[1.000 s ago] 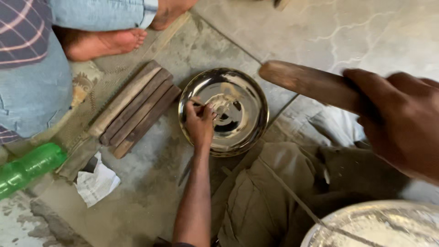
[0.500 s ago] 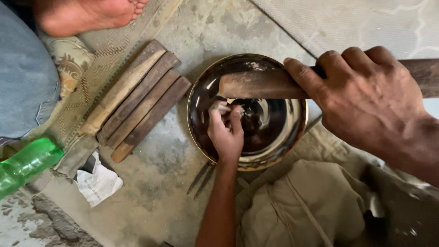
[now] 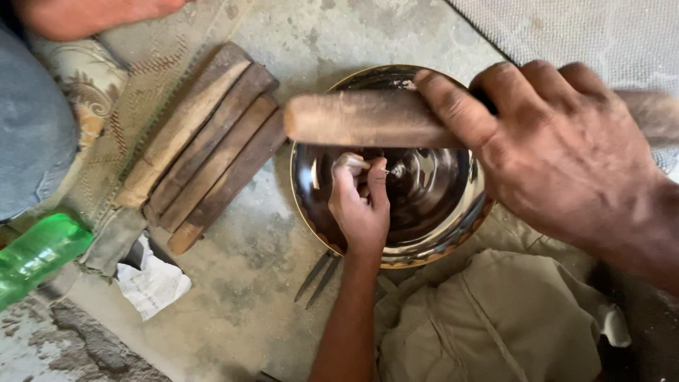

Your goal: The person sits on the floor with an engraved brass tray on their lap, holding a small punch against the tray's surface with one hand and striking it with a wooden mallet in the other, working the patterned areas of the tray. They reposition the punch repeatedly across the tray and briefly handle a second brass plate beside them.

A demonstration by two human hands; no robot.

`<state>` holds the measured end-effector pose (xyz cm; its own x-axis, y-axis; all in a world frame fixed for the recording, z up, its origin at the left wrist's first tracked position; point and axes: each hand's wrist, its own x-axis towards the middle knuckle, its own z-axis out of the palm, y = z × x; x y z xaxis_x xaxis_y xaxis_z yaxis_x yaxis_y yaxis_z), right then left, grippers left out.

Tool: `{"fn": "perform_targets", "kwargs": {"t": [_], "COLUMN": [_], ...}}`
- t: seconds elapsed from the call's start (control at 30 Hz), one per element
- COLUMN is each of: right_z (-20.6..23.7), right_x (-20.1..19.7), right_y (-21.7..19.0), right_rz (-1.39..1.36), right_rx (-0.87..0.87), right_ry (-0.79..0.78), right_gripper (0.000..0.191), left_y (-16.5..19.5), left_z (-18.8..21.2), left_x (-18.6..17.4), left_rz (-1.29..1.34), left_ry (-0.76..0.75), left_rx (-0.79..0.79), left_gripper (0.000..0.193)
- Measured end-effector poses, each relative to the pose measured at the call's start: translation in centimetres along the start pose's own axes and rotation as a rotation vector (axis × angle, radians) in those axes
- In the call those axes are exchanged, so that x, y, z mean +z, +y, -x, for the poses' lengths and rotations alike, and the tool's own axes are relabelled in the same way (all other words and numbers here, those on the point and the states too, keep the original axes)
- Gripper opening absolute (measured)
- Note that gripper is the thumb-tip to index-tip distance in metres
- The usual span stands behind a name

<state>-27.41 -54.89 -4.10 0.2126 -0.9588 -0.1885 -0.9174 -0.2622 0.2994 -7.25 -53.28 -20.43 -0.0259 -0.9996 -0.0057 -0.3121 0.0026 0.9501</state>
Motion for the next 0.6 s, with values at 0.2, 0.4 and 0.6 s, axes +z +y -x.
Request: {"fn": "perform_targets", "kwargs": {"t": [0.2,0.4,0.6], "right_z": [1.5,2.7,3.3], "right_x": [0.6,0.2,-0.6], "right_y": [1.4,2.0,2.4], "right_rz": [0.021,-0.081,-0.161], "right_rx": [-0.015,0.058,0.112], "right_ry": [0.09,0.096,0.074], "right_gripper": [0.053,0.049,0.046], "left_y": [0.1,0.6,2.4], "left_z": [-0.2,-2.2,-3.3], "left_x": [0.0,-0.6,-0.3], "left_rz": [-0.178,-0.205,-0.225], "left_ry": [-0.06,-0.283,-0.435], "left_rx": [0.133,0.218,-0.045], "left_gripper": [0.023,0.015,0.018]}}
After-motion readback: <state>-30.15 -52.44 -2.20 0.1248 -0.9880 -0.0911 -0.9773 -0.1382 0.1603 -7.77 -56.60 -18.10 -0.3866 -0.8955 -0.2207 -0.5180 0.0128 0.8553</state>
